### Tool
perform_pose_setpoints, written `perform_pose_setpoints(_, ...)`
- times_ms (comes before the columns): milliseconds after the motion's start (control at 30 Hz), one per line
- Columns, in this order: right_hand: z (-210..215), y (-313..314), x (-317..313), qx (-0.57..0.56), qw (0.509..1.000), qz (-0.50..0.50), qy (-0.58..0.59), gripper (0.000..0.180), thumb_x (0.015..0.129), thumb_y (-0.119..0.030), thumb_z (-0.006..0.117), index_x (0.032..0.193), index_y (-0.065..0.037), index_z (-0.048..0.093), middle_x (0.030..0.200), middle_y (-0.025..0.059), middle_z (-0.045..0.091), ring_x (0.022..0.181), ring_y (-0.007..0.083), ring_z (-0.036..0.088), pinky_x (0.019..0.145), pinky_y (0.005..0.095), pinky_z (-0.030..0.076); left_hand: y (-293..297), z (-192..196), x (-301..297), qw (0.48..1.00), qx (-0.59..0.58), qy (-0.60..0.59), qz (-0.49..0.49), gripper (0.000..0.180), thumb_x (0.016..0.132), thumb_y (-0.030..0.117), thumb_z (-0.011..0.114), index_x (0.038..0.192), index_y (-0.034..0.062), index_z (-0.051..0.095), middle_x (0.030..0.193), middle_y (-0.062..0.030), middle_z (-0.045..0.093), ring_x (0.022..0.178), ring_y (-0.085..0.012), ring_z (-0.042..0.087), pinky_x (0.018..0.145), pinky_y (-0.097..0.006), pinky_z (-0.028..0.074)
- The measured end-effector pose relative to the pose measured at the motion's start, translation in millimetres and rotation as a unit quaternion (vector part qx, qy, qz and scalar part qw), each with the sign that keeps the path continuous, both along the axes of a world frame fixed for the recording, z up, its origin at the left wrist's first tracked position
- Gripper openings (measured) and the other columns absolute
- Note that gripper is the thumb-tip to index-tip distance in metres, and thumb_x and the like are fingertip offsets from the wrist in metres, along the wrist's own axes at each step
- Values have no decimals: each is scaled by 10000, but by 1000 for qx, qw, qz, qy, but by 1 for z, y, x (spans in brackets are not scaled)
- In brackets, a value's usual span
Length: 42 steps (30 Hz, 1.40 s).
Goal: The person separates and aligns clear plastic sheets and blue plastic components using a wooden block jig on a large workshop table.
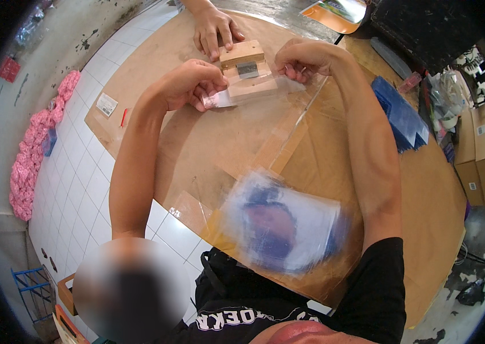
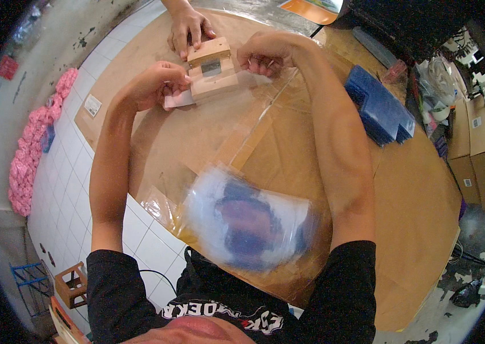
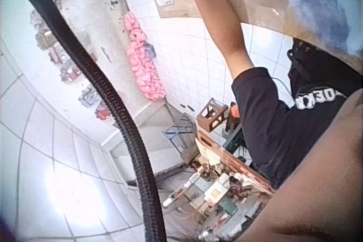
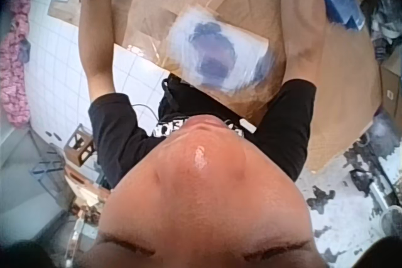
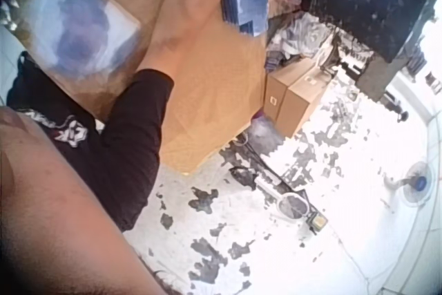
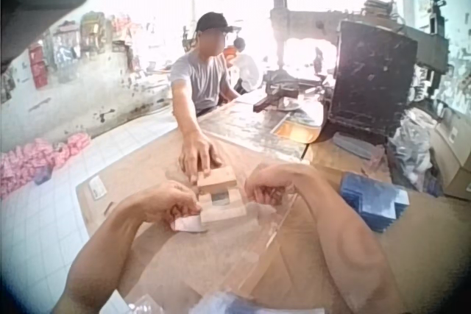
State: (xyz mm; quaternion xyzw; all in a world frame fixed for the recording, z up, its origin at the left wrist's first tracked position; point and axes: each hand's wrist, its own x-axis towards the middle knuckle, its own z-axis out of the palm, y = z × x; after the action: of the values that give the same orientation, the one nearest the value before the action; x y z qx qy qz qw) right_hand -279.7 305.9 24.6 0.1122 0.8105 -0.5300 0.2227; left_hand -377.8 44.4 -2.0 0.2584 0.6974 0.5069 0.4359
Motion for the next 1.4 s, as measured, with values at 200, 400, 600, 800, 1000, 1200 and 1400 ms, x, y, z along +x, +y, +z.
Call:
perform_pose_setpoints(200,1,-5,9,14,996,89,-4,192,753,-197,596,699,-14,608,642,38,585,466,84,523,412,228,415,-6,3,4,997,-36,10,-69,195,796,214,648,759,23,643,612,-72,623,481,-125,598,418,-245,480)
perform_pose_setpoints(400,4,-4,14,10,993,121,6,191,760,-187,581,690,-11,605,649,34,590,472,77,533,400,229,419,-7,25,18,992,-83,17,-97,224,794,237,652,769,15,644,620,-83,633,495,-141,611,430,-254,493)
perform_pose_setpoints(600,0,-6,11,-2,996,84,28,212,785,-200,588,695,-9,612,633,40,591,471,80,544,401,227,420,-9,18,8,994,-89,2,-70,231,799,254,644,767,26,624,635,-74,624,515,-144,607,453,-266,493)
perform_pose_setpoints(800,-6,0,9,-52,997,48,21,254,849,-239,623,710,-26,634,629,31,612,483,72,564,429,191,447,-11,15,3,997,-74,9,-34,219,812,257,644,753,50,602,666,-46,597,535,-132,600,461,-250,485)
perform_pose_setpoints(1000,-8,5,7,-30,997,53,41,281,865,-314,677,807,-40,663,668,25,643,542,69,607,485,187,510,-12,17,3,997,-68,18,-21,226,833,267,645,794,47,608,702,-41,605,565,-127,621,491,-236,520)
perform_pose_setpoints(1200,-11,6,7,-61,997,40,40,271,865,-324,689,853,-53,674,708,16,655,575,64,617,497,182,512,-10,14,5,999,-40,-20,-16,271,899,261,613,897,-9,644,724,-70,663,558,-124,649,496,-230,555)
perform_pose_setpoints(1400,-13,10,6,-45,995,76,39,220,874,-282,684,868,-61,673,757,-5,659,648,49,614,553,174,504,-7,10,2,999,-35,-18,-24,264,894,269,646,900,5,643,763,-60,668,597,-113,651,532,-224,554)
